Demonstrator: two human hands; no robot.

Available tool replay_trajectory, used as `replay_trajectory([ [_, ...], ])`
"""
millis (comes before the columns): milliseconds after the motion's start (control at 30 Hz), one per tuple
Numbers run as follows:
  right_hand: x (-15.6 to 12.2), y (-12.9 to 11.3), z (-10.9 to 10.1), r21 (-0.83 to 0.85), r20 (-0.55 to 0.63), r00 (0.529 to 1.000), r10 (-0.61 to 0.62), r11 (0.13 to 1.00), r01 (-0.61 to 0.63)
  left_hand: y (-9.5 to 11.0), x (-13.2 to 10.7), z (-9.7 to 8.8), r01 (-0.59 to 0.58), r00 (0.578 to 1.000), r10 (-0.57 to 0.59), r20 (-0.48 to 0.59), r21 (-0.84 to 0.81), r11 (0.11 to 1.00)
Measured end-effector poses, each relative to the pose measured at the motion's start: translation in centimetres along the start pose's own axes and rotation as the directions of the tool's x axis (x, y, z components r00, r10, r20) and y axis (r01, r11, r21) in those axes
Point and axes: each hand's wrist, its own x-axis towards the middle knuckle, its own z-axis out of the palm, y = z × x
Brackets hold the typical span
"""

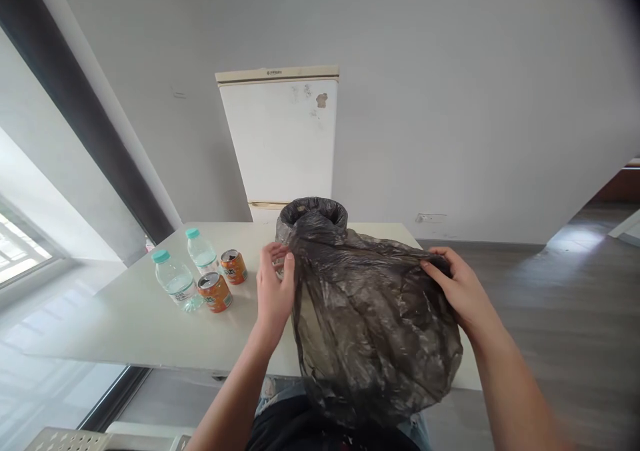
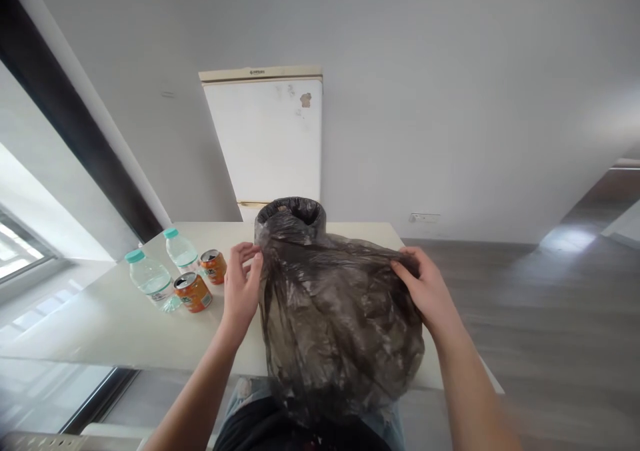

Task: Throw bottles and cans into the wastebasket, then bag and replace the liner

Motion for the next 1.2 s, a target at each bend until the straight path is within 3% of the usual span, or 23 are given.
replay_trajectory([
  [67,0.2,1.3,-0.4,-0.117,-0.104,0.995,0.000,0.993,-0.012,1.0,-2.5,-0.1,-0.126,0.988,0.132,-0.080,0.082,0.989],
  [100,0.3,1.9,-0.6,-0.173,-0.137,0.991,-0.003,0.985,-0.020,1.6,-3.9,-0.2,-0.197,0.976,0.206,-0.067,0.115,0.974],
  [167,0.5,3.0,-0.9,-0.267,-0.169,0.986,-0.010,0.963,-0.036,2.7,-6.9,-0.2,-0.304,0.951,0.294,0.099,0.107,0.947],
  [267,0.8,4.3,-1.1,-0.382,-0.205,0.979,-0.019,0.922,-0.062,4.2,-10.8,-0.1,-0.279,0.884,0.233,0.405,0.058,0.959],
  [400,1.1,5.5,-0.8,-0.518,-0.271,0.962,-0.025,0.846,-0.124,4.9,-13.8,1.2,-0.258,0.825,0.166,0.540,0.098,0.961],
  [600,1.8,7.3,-0.9,-0.617,-0.374,0.927,0.033,0.737,-0.275,3.4,-17.7,4.7,-0.312,0.739,0.192,0.646,0.075,0.947],
  [667,2.2,7.9,-0.9,-0.628,-0.397,0.916,0.065,0.708,-0.323,2.9,-18.7,5.6,-0.383,0.684,0.252,0.684,0.043,0.923],
  [833,3.5,9.1,-0.1,-0.600,-0.426,0.903,0.062,0.727,-0.333,1.3,-19.7,7.1,-0.593,0.496,0.407,0.767,-0.043,0.804],
  [900,4.1,9.6,0.1,-0.577,-0.419,0.905,0.074,0.748,-0.328,0.3,-19.8,7.6,-0.651,0.466,0.419,0.779,-0.019,0.759],
  [933,4.3,9.9,0.1,-0.568,-0.408,0.909,0.085,0.756,-0.326,-0.2,-19.8,7.7,-0.659,0.468,0.412,0.782,-0.001,0.752],
  [1000,4.6,10.6,-0.2,-0.552,-0.362,0.926,0.105,0.777,-0.304,-0.8,-19.3,7.5,-0.586,0.520,0.358,0.776,0.018,0.810],
  [1100,4.7,12.0,-1.3,-0.533,-0.257,0.955,0.147,0.803,-0.267,-1.2,-17.2,6.2,-0.242,0.656,0.191,0.730,-0.036,0.970],
  [1200,3.8,12.7,-2.7,-0.510,-0.148,0.967,0.209,0.822,-0.256,-1.5,-14.7,4.4,0.041,0.775,-0.005,0.632,-0.044,0.998],
])
